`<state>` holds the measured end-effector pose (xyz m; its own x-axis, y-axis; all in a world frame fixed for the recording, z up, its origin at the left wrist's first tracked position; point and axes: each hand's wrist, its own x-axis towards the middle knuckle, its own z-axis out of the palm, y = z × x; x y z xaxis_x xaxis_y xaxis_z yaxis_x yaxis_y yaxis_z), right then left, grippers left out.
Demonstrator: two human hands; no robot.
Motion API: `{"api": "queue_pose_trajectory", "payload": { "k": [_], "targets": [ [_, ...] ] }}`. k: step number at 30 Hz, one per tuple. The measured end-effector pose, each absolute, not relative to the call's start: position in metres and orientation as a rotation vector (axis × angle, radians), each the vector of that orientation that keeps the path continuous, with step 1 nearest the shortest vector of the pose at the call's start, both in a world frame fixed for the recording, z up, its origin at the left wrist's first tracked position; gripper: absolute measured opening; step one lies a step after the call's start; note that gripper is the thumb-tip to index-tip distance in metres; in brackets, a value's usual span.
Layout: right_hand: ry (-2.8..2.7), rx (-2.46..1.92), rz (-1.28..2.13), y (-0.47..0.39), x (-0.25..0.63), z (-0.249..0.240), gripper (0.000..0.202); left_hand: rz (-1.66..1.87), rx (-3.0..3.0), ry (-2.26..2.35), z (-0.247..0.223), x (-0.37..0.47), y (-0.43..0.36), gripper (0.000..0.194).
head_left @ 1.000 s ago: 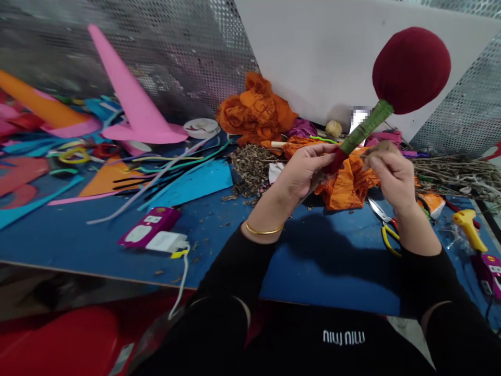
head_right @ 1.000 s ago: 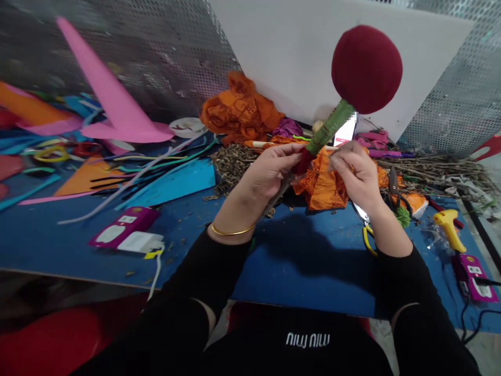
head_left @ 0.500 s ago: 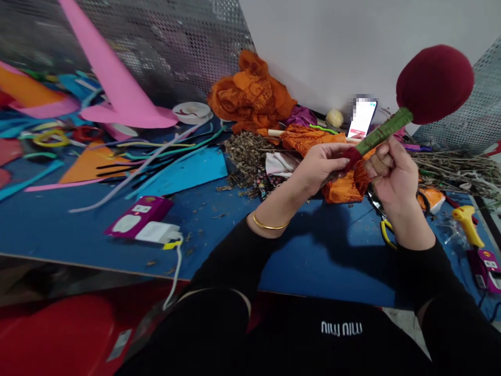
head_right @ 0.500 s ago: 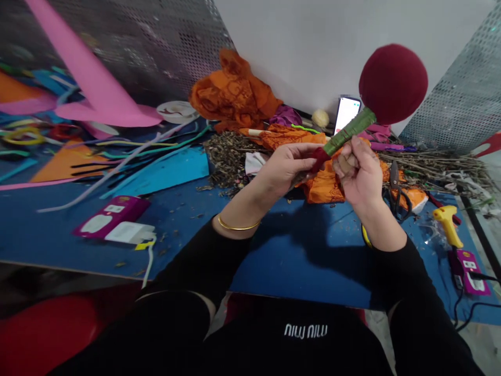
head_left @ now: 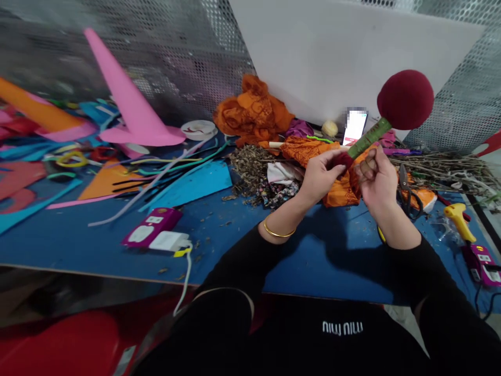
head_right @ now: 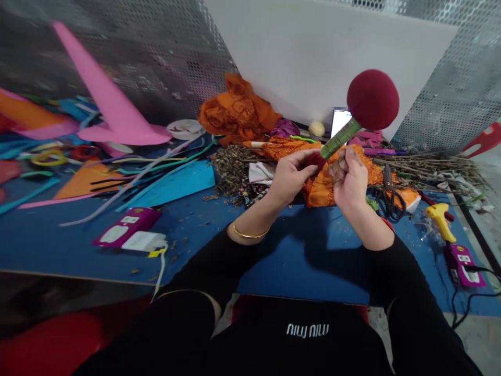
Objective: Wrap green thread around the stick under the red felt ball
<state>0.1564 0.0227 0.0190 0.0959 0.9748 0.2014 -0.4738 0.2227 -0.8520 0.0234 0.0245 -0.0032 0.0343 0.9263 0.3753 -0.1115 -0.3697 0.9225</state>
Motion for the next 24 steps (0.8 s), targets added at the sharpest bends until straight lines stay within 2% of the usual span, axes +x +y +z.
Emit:
{"api": "queue_pose_trajectory", "payload": {
  "k": [6, 10, 15, 19, 24],
  "targets": [
    [-0.861, -0.669, 1.238, 0.032, 0.148, 0.027, 0.022, 1.454, 1.317, 0.784, 0.004, 0.022, 0.015, 0.044],
    [-1.006, -0.680, 1.247, 0.035, 0.148, 0.042, 0.023, 1.366, 1.178, 0.727, 0.019, 0.020, 0.010, 0.022],
    [-1.149, -0.681, 1.273, 0.039, 0.143, 0.051, 0.025, 1.316, 1.238, 0.817, 0.036, 0.007, 0.014, 0.026],
    [-1.177, -0.692, 1.274, 0.046, 0.135, 0.050, 0.020, 1.331, 1.220, 0.800, 0.032, 0.004, 0.019, 0.026],
    [-1.229, -0.661, 1.308, 0.055, 0.126, 0.051, 0.024, 1.393, 1.190, 0.769, 0.028, 0.003, 0.031, 0.028]
  ]
}}
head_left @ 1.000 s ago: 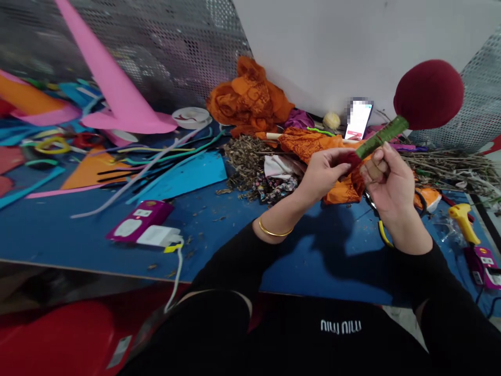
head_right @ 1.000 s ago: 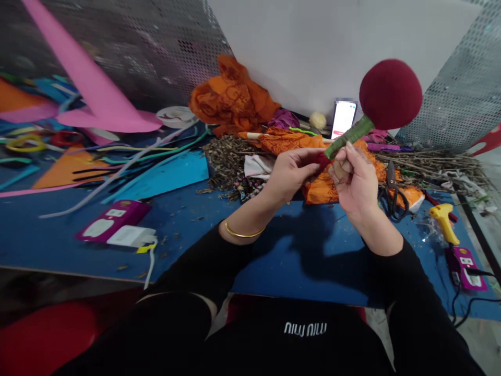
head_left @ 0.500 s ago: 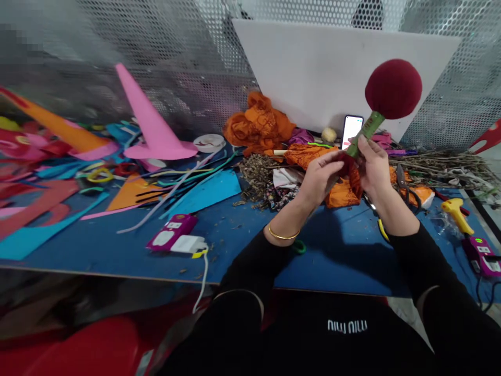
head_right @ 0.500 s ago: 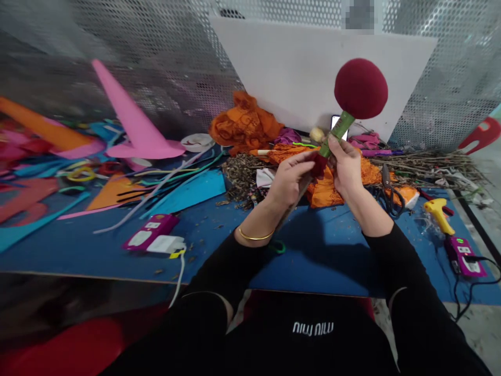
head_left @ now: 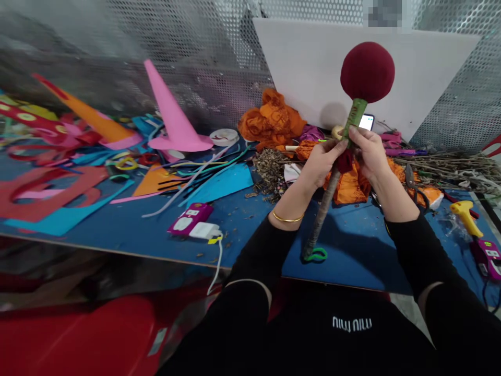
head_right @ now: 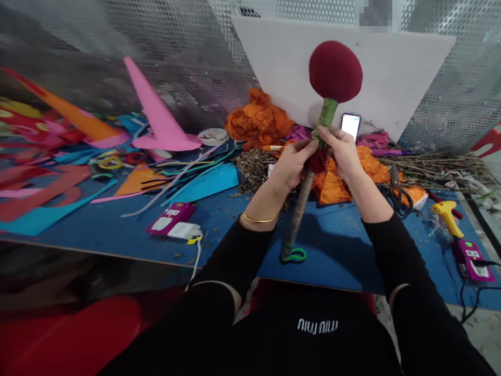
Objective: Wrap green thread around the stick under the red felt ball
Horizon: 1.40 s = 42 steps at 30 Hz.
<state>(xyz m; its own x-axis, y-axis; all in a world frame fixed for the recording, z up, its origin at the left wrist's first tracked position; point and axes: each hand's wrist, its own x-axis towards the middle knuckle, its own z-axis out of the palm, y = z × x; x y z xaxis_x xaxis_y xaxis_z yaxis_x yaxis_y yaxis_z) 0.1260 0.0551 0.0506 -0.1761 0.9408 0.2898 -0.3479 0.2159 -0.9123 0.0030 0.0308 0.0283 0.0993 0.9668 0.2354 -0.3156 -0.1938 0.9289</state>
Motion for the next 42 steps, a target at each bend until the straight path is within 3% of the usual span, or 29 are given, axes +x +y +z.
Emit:
{"api": "queue_pose_trajectory", "payload": {
  "k": [7, 14, 16, 20, 25, 33, 42],
  "targets": [
    [-1.121, -0.644, 1.277, 0.063, 0.129, 0.032, 0.029, 1.342, 1.191, 0.770, 0.028, -0.006, 0.029, 0.030],
    [-1.084, -1.235, 1.072, 0.067, 0.171, -0.030, 0.026, 1.458, 1.017, 0.761, 0.020, -0.004, 0.010, 0.033],
    [-1.101, -1.275, 0.867, 0.058, 0.181, -0.035, 0.025, 1.485, 1.007, 0.736, 0.020, -0.005, 0.008, 0.033],
    [-1.329, -1.076, 0.120, 0.025, 0.176, -0.015, 0.023, 1.511, 0.999, 0.754, 0.017, -0.004, 0.008, 0.037],
    [-1.685, -0.905, 0.190, -0.001, 0.135, 0.017, 0.020, 1.603, 0.967, 0.728, 0.013, 0.005, 0.007, 0.034],
    [-1.623, -0.884, 0.012, 0.009, 0.122, -0.002, 0.020, 1.556, 0.916, 0.696, 0.016, 0.007, 0.005, 0.037],
    [-1.521, -0.650, 0.219, -0.008, 0.130, 0.006, 0.013, 1.651, 0.963, 0.792, 0.015, 0.004, 0.011, 0.036]
  ]
}}
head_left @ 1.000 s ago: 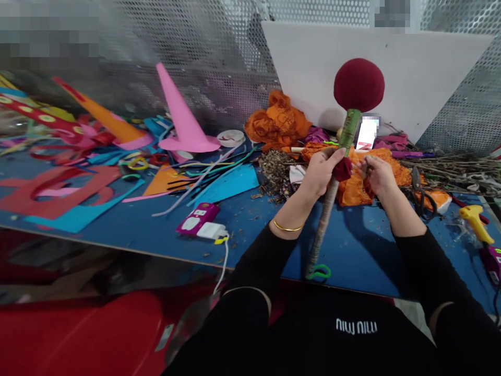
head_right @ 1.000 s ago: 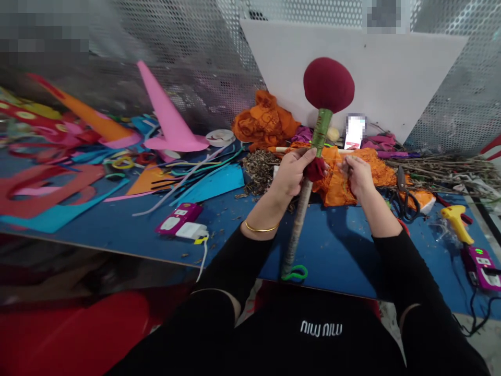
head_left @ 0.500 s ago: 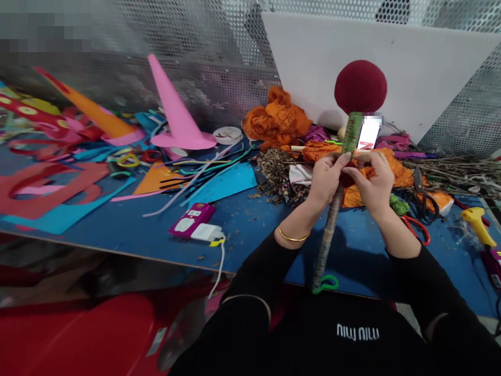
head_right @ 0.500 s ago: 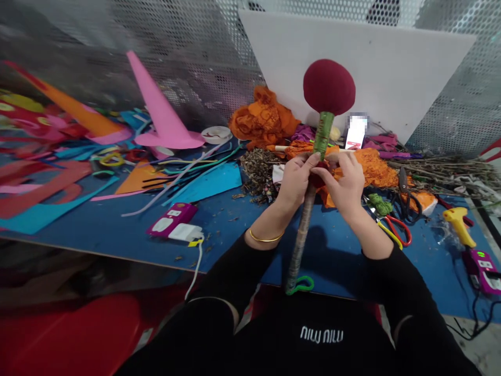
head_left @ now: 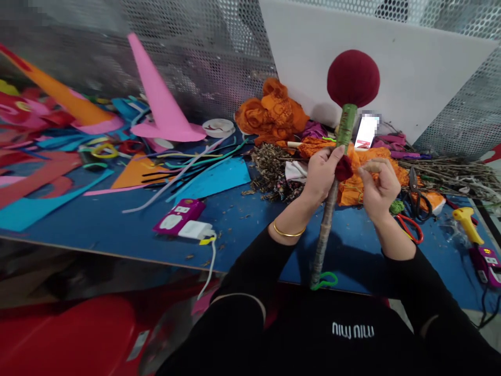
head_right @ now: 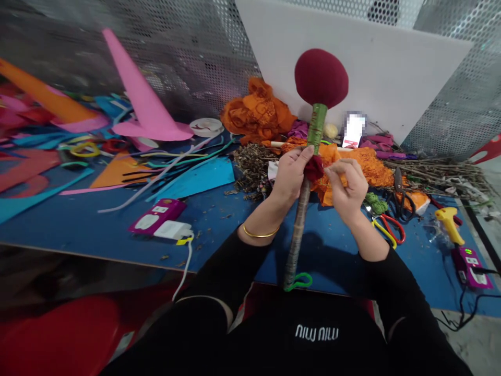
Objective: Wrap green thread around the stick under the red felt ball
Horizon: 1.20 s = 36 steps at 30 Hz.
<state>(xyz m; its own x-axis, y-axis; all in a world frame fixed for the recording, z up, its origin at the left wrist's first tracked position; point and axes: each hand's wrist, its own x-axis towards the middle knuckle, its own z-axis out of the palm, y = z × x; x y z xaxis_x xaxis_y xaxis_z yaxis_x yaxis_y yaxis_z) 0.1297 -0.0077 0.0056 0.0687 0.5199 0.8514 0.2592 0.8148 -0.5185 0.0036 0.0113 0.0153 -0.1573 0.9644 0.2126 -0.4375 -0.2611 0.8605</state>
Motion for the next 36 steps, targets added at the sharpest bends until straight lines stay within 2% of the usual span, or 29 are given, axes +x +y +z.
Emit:
{"api": "queue_pose_trajectory", "payload": {
  "k": [4, 9, 14, 25, 28, 36],
  "targets": [
    [-1.602, -0.537, 0.560, -0.021, 0.149, 0.001, 0.017, 1.697, 0.971, 0.785, 0.017, -0.001, 0.014, 0.034],
    [-1.261, -0.417, 0.782, -0.016, 0.152, 0.008, 0.020, 1.608, 1.008, 0.762, 0.017, 0.006, 0.007, 0.033],
    [-1.188, -0.392, 1.129, -0.014, 0.133, 0.029, 0.028, 1.548, 1.044, 0.720, 0.012, 0.014, 0.005, 0.034],
    [-1.138, -0.759, 1.193, -0.047, 0.153, 0.007, 0.036, 1.633, 1.101, 0.874, 0.004, 0.022, 0.005, 0.030],
    [-1.095, -0.784, 1.261, -0.062, 0.160, 0.001, 0.035, 1.669, 1.100, 0.872, 0.005, 0.020, 0.005, 0.033],
    [-0.994, -0.903, 1.409, -0.107, 0.185, -0.025, 0.030, 1.626, 1.057, 0.833, 0.001, 0.023, 0.007, 0.027]
  ]
}}
